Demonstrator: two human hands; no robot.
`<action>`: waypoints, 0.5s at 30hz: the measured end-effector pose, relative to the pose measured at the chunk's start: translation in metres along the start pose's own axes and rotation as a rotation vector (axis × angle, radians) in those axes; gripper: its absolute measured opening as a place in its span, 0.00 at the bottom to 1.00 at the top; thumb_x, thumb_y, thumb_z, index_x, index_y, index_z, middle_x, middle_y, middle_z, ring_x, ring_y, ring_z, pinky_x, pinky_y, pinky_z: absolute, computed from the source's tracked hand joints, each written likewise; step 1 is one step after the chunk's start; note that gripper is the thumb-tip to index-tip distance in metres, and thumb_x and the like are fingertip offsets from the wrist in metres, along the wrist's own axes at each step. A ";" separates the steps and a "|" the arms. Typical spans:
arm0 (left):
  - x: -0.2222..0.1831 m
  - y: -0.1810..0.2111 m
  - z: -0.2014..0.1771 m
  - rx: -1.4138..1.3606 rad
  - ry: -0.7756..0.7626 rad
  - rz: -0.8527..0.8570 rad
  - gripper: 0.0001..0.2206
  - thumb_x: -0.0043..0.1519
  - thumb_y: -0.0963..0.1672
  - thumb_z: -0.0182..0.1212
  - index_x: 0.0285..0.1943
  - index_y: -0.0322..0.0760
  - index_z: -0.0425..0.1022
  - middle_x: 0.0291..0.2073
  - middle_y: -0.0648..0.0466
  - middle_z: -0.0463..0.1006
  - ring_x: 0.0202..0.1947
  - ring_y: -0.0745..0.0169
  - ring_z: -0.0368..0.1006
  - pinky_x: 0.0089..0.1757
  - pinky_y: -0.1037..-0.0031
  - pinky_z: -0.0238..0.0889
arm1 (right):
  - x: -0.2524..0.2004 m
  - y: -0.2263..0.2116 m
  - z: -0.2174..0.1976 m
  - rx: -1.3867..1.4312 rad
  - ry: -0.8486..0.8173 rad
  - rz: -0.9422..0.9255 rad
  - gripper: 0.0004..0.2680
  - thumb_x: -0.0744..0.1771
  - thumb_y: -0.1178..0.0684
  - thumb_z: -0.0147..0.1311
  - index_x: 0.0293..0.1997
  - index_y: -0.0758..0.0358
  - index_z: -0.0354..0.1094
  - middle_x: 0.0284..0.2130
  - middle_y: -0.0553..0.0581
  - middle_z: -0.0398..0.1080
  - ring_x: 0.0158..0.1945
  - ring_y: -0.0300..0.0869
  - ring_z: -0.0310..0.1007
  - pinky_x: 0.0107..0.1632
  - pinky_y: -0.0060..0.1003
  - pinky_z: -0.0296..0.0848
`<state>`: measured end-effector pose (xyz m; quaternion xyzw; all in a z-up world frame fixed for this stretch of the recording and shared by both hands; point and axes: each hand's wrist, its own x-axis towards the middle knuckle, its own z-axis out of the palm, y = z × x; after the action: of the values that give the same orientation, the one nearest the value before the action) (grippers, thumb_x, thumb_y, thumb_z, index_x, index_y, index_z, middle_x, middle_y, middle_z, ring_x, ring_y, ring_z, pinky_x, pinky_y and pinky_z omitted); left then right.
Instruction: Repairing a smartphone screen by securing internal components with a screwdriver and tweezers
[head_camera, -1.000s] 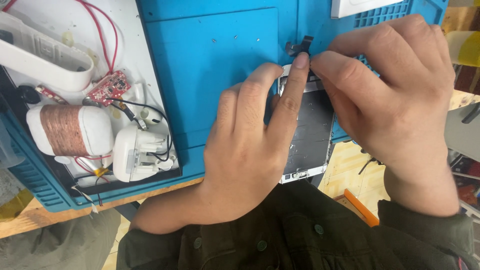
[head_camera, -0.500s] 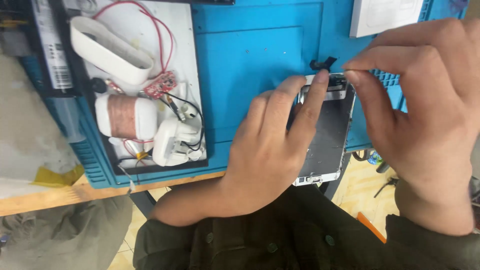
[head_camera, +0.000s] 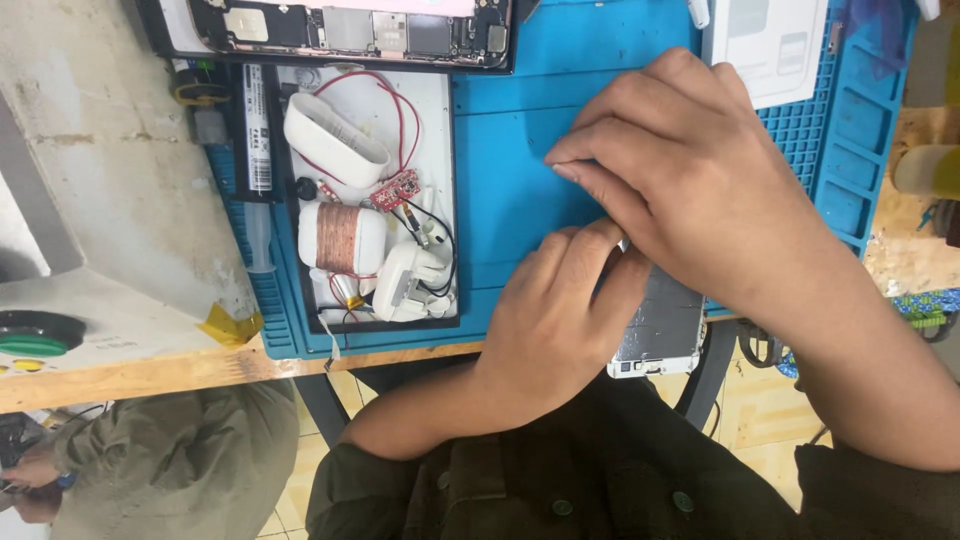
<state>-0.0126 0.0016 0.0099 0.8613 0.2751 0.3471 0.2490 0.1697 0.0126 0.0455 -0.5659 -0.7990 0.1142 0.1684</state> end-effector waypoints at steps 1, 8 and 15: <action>0.000 0.000 -0.001 -0.001 0.000 0.000 0.05 0.74 0.34 0.60 0.50 0.30 0.79 0.49 0.42 0.76 0.37 0.48 0.70 0.40 0.63 0.69 | 0.000 0.000 0.000 0.000 -0.001 0.000 0.02 0.77 0.56 0.65 0.53 0.61 0.80 0.48 0.56 0.76 0.51 0.55 0.68 0.50 0.49 0.62; -0.003 -0.001 0.000 0.020 -0.035 -0.005 0.07 0.76 0.35 0.60 0.60 0.30 0.81 0.51 0.44 0.77 0.41 0.50 0.75 0.42 0.64 0.71 | -0.004 -0.001 -0.016 0.025 0.000 0.008 0.04 0.78 0.58 0.61 0.57 0.63 0.82 0.51 0.58 0.77 0.50 0.58 0.66 0.53 0.53 0.59; -0.007 -0.002 0.002 -0.093 -0.140 -0.060 0.13 0.79 0.37 0.52 0.69 0.24 0.74 0.57 0.37 0.76 0.53 0.36 0.79 0.54 0.53 0.76 | -0.061 -0.023 -0.052 -0.037 0.055 0.267 0.07 0.80 0.63 0.60 0.64 0.76 0.80 0.56 0.75 0.77 0.57 0.67 0.71 0.62 0.61 0.64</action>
<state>-0.0157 -0.0020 0.0044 0.8623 0.2661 0.2910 0.3176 0.1887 -0.0529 0.0930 -0.6731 -0.7137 0.1050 0.1632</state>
